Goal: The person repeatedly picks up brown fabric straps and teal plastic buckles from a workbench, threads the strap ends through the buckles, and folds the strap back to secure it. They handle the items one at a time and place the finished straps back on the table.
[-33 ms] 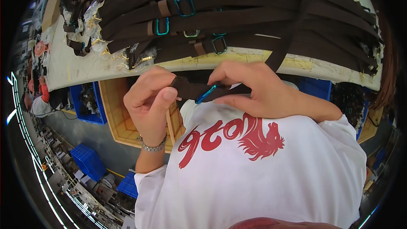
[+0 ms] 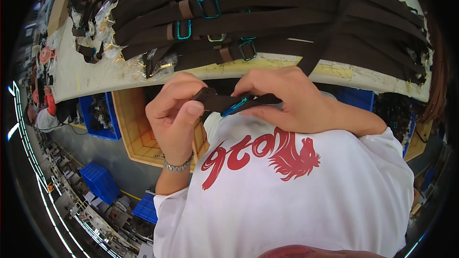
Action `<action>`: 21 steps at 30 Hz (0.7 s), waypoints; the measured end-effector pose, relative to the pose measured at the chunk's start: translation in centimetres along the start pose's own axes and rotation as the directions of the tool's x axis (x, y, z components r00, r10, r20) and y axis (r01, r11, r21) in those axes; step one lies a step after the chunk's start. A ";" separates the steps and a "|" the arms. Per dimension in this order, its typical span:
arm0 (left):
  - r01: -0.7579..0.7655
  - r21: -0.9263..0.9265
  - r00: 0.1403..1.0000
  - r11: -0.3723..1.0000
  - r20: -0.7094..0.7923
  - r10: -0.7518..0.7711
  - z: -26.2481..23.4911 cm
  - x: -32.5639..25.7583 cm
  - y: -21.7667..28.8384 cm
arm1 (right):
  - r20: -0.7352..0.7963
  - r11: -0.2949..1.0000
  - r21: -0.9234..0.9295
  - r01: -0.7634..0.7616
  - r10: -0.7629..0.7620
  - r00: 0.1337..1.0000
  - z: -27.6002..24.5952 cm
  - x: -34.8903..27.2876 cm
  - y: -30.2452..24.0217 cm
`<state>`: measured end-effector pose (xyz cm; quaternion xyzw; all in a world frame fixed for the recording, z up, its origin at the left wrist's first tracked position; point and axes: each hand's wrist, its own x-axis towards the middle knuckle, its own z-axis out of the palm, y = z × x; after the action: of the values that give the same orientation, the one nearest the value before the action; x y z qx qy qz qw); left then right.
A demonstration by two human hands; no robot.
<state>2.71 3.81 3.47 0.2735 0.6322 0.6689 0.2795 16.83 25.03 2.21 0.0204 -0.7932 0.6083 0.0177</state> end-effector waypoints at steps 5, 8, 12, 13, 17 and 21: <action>-0.252 0.021 0.956 0.967 0.163 0.246 0.1 0.3 0.9 | -0.125 0.827 -0.390 0.404 -0.482 0.867 0.8 1.9 0.6; -0.499 0.097 0.848 0.861 0.261 0.461 0.0 0.5 4.4 | -0.077 0.639 -0.483 0.599 -0.712 0.698 -0.6 4.2 -1.7; -0.504 -0.173 0.675 0.846 0.533 0.511 -2.1 1.9 6.7 | -0.030 0.639 -0.145 0.755 -0.766 0.643 -0.3 6.5 -3.9; -0.453 -0.215 0.643 0.865 0.594 0.484 -2.6 2.3 7.1 | 0.101 0.761 0.073 0.645 -0.649 0.754 -0.6 6.2 -4.4; -0.260 -0.252 0.547 0.932 0.758 0.357 -4.1 3.2 8.9 | 0.367 0.937 -0.028 0.348 -0.315 0.875 -2.5 4.7 -7.1; -0.172 -0.259 0.635 0.951 0.709 0.308 -4.7 3.2 8.3 | 0.074 0.668 -0.533 0.519 -0.575 0.815 -3.6 3.2 -5.9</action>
<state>-3.13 2.55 11.52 0.5787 0.3632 0.5812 0.4421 13.93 26.99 8.97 0.2213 -0.8840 0.3317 0.2438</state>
